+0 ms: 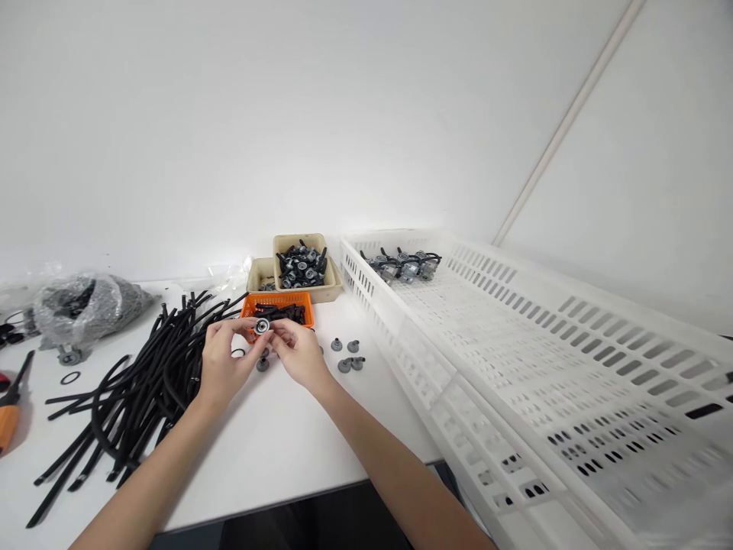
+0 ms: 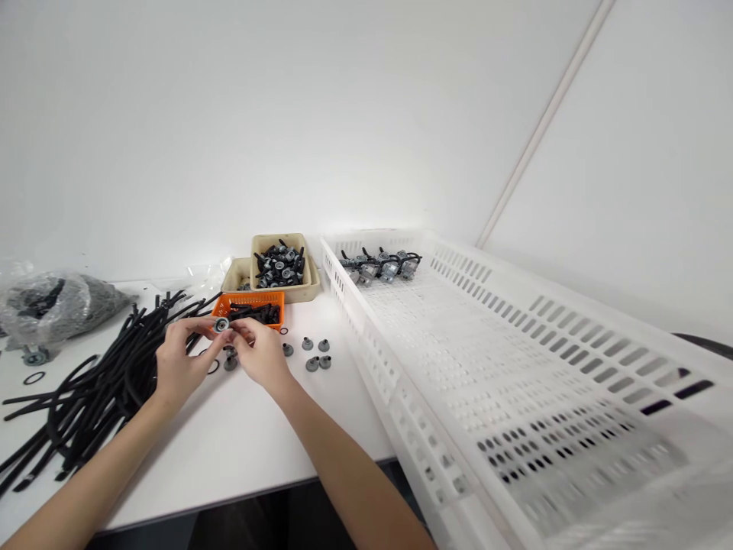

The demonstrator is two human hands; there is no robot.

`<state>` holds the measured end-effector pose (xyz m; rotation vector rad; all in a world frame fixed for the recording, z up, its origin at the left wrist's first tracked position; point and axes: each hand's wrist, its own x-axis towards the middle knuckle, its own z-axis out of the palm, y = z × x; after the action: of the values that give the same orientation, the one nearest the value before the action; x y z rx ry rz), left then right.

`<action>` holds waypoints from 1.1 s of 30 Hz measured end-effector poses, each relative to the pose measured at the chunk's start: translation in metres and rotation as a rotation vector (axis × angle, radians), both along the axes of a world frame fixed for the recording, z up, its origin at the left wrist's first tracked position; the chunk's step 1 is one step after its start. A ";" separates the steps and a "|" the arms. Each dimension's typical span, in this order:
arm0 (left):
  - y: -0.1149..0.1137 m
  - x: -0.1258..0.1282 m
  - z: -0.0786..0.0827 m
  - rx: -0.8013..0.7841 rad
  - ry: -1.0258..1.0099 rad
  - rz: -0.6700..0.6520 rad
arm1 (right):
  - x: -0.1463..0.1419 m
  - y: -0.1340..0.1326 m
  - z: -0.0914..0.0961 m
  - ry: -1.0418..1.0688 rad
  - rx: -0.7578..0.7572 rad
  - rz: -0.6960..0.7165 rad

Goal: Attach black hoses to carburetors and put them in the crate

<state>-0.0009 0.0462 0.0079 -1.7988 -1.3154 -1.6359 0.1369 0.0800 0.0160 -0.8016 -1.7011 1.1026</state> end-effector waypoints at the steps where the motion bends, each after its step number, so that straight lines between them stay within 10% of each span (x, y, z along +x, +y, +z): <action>1: 0.000 0.000 0.000 0.001 0.000 0.000 | 0.000 0.000 -0.001 0.004 0.007 -0.001; 33: 0.000 -0.002 0.000 0.057 0.035 0.051 | 0.000 -0.002 -0.002 -0.059 0.111 -0.039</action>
<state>-0.0028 0.0466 0.0080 -1.7385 -1.2758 -1.5915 0.1367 0.0780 0.0143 -0.8002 -1.7725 0.9574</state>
